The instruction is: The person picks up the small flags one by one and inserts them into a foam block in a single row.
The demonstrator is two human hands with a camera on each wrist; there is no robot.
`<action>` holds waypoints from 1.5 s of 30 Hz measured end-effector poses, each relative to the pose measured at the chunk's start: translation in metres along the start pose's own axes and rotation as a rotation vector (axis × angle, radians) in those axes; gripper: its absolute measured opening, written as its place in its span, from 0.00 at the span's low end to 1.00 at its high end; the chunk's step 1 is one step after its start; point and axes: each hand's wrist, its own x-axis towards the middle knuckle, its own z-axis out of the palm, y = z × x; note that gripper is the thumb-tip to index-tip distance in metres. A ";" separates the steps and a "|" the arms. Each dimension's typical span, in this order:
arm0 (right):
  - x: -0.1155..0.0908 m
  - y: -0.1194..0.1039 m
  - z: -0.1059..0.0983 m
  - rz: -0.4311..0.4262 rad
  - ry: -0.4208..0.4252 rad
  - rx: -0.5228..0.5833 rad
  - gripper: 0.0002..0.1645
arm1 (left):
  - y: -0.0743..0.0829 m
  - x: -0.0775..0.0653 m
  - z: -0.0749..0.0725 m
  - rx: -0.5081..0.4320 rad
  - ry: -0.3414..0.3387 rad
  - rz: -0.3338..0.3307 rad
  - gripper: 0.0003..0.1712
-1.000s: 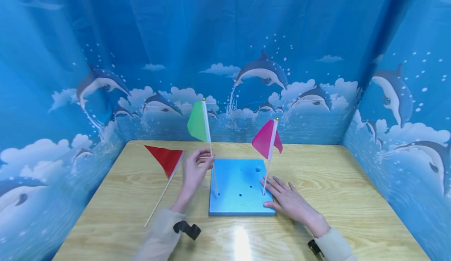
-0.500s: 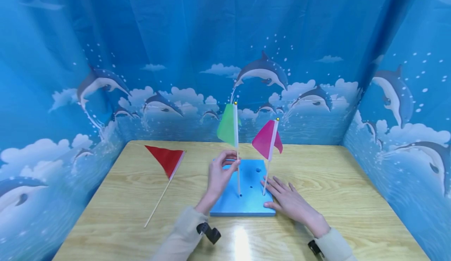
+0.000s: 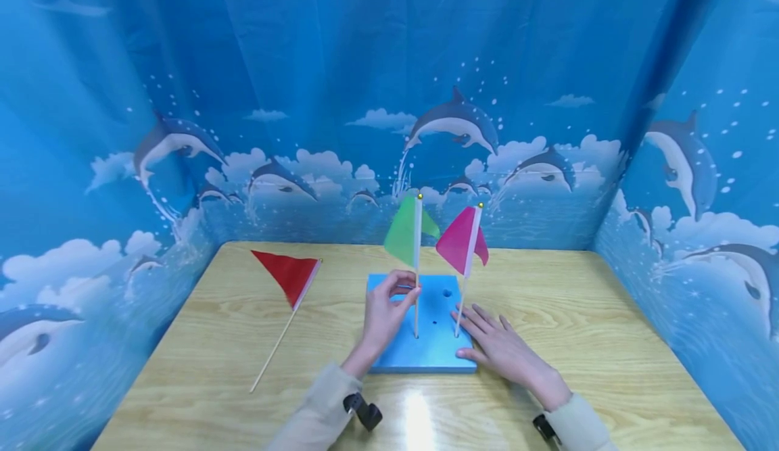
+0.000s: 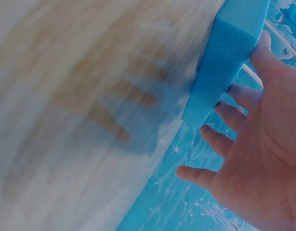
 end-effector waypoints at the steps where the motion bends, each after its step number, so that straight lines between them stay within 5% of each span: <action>1: 0.000 0.000 0.000 -0.001 0.000 -0.001 0.42 | -0.001 -0.001 0.000 0.009 -0.001 -0.001 0.09; 28: 0.000 0.001 0.000 -0.005 0.006 -0.001 0.42 | -0.002 -0.008 -0.003 0.129 -0.055 -0.068 0.10; 34: 0.000 0.000 0.000 -0.006 -0.002 0.002 0.42 | -0.006 -0.004 -0.026 0.174 -0.018 -0.090 0.10; 45: -0.001 -0.002 -0.003 -0.001 -0.008 -0.005 0.42 | -0.020 -0.003 -0.096 0.193 0.141 -0.170 0.09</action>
